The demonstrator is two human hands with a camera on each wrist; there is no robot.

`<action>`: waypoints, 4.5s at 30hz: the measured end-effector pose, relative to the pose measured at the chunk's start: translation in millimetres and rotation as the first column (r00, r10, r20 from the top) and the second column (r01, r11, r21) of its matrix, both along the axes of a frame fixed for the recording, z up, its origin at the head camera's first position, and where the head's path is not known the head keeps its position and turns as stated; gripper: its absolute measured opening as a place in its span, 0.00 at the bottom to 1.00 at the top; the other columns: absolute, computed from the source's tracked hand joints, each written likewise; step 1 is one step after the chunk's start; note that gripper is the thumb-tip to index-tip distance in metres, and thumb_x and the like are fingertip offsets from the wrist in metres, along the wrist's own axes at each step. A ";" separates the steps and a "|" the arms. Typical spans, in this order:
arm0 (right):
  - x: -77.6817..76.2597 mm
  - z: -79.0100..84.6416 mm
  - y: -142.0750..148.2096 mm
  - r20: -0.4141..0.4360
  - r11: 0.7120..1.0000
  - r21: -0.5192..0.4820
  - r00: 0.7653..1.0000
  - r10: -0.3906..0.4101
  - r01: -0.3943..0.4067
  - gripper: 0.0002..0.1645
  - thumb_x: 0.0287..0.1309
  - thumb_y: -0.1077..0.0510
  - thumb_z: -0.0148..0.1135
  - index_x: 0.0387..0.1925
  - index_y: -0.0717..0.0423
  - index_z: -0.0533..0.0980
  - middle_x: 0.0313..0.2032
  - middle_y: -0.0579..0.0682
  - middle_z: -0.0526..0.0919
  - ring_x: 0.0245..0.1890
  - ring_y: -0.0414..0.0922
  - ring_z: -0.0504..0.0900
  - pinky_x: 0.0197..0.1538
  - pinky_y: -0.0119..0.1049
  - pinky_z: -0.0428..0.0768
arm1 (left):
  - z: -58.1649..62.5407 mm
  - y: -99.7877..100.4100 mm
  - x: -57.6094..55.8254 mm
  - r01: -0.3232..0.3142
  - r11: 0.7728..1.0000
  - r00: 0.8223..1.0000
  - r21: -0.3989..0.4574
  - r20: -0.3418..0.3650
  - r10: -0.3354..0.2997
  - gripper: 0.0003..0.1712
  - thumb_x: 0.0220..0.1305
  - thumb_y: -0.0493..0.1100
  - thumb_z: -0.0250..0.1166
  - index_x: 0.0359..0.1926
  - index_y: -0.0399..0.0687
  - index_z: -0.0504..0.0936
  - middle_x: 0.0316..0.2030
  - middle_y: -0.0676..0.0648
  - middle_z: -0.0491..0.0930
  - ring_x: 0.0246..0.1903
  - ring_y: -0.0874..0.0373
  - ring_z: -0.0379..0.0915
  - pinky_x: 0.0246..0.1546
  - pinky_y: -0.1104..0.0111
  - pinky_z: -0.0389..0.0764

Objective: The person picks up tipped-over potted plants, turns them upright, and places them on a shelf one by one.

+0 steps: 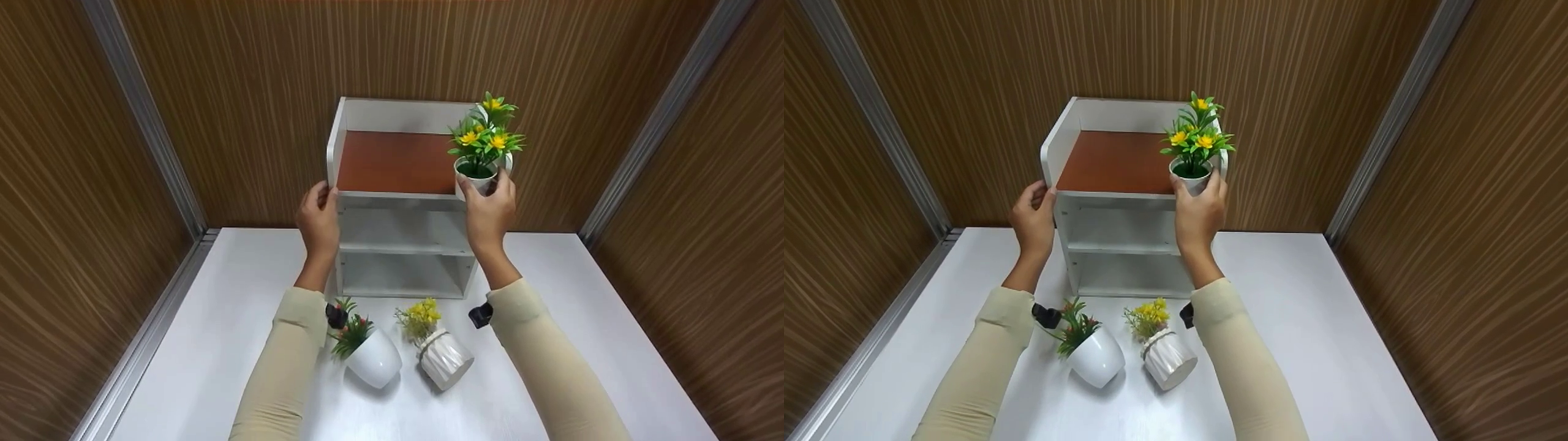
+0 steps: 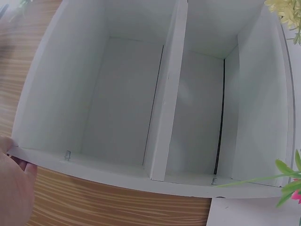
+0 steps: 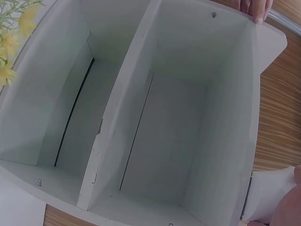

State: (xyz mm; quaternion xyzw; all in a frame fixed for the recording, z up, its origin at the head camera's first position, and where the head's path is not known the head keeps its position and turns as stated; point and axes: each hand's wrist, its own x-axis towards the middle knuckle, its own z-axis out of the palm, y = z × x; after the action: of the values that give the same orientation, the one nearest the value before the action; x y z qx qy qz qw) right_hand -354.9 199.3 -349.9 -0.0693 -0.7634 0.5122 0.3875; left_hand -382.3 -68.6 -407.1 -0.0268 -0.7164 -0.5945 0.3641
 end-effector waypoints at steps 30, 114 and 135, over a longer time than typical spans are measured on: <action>-19.1 4.7 -1.6 0.113 0.999 0.045 0.993 -0.022 0.017 0.50 0.60 0.40 0.70 0.73 0.61 0.62 0.69 0.58 0.71 0.70 0.51 0.69 0.72 0.44 0.67 | 0.9 -1.4 -1.6 0.009 1.000 1.000 -0.009 -0.018 -0.009 0.18 0.74 0.45 0.61 0.58 0.40 0.80 0.50 0.45 0.82 0.49 0.57 0.79 0.51 0.66 0.81; 146.5 -186.7 27.6 0.577 0.933 0.139 0.793 0.196 -0.332 0.58 0.57 0.33 0.70 0.74 0.64 0.58 0.71 0.65 0.65 0.72 0.63 0.63 0.70 0.61 0.66 | -2.4 -1.4 -7.5 0.027 1.000 1.000 0.007 -0.012 -0.027 0.18 0.74 0.45 0.61 0.59 0.41 0.80 0.51 0.45 0.82 0.49 0.57 0.79 0.51 0.65 0.82; 154.1 -209.0 21.0 0.659 0.914 0.168 0.732 0.174 -0.369 0.60 0.53 0.29 0.69 0.72 0.67 0.62 0.67 0.64 0.70 0.66 0.63 0.72 0.65 0.61 0.71 | -2.5 -1.0 -8.1 0.013 1.000 1.000 -0.005 -0.009 -0.013 0.18 0.74 0.46 0.61 0.58 0.42 0.80 0.51 0.46 0.82 0.49 0.58 0.79 0.51 0.66 0.82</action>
State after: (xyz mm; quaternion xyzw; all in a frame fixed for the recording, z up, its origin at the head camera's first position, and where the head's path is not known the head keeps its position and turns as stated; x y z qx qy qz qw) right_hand -200.8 220.3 -558.8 -0.0662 -0.9161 0.3938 0.0346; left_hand -390.3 -69.6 -409.6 -0.0350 -0.7159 -0.5950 0.3637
